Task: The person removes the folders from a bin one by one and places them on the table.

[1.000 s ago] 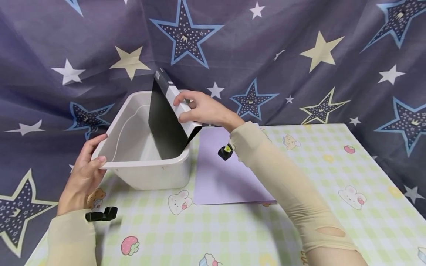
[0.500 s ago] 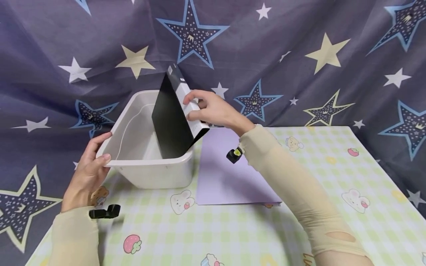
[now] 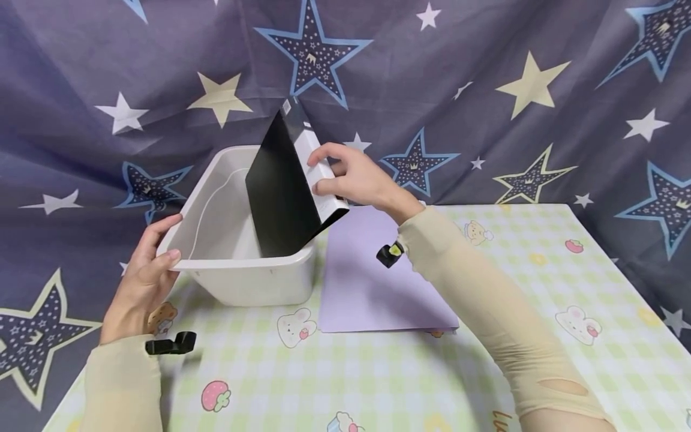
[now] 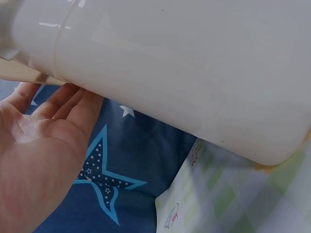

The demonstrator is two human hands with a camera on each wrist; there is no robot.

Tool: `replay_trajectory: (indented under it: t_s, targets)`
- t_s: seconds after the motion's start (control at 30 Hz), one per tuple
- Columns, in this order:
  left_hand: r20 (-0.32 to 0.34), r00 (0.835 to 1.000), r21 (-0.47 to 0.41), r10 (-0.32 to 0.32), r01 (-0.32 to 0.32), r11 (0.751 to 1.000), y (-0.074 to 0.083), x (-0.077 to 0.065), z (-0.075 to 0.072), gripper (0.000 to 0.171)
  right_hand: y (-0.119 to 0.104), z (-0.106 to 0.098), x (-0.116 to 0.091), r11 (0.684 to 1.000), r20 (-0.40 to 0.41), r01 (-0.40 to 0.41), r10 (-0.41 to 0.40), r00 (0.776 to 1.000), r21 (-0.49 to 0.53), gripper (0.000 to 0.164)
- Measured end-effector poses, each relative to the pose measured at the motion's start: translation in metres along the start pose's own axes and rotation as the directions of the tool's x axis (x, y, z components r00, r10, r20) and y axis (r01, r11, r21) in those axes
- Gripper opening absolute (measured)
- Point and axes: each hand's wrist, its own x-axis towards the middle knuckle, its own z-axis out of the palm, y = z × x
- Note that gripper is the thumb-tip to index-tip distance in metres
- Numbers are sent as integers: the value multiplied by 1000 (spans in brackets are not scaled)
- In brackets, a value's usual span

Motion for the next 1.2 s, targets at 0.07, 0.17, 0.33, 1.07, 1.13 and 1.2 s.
replay_trajectory:
  t_s: [0.07,0.17,0.33,1.07,1.13,1.2]
  targets:
    - [-9,1000,22,-8,8,1000,1,-2,1,57,0,-2,-3,999,2,0,0,1000,51,34]
    - [-12,1000,22,-3,3,1000,1,-5,3,57,1,-5,-7,993,7,-9,8,1000,119,34]
    - [-5,1000,-31,23,-23,999,0,-6,2,56,2,-9,-13,989,-3,-28,29,1000,149,35]
    - [34,999,-53,10,-8,999,-3,-6,0,58,19,-15,-27,954,-16,-142,151,988,263,41]
    - [34,999,-50,7,-6,999,-3,-6,0,58,21,-14,-27,942,-16,-156,168,986,297,42]
    - [26,1000,-41,2,-1,999,-3,-6,1,58,22,-13,-27,935,-28,-158,176,984,316,42]
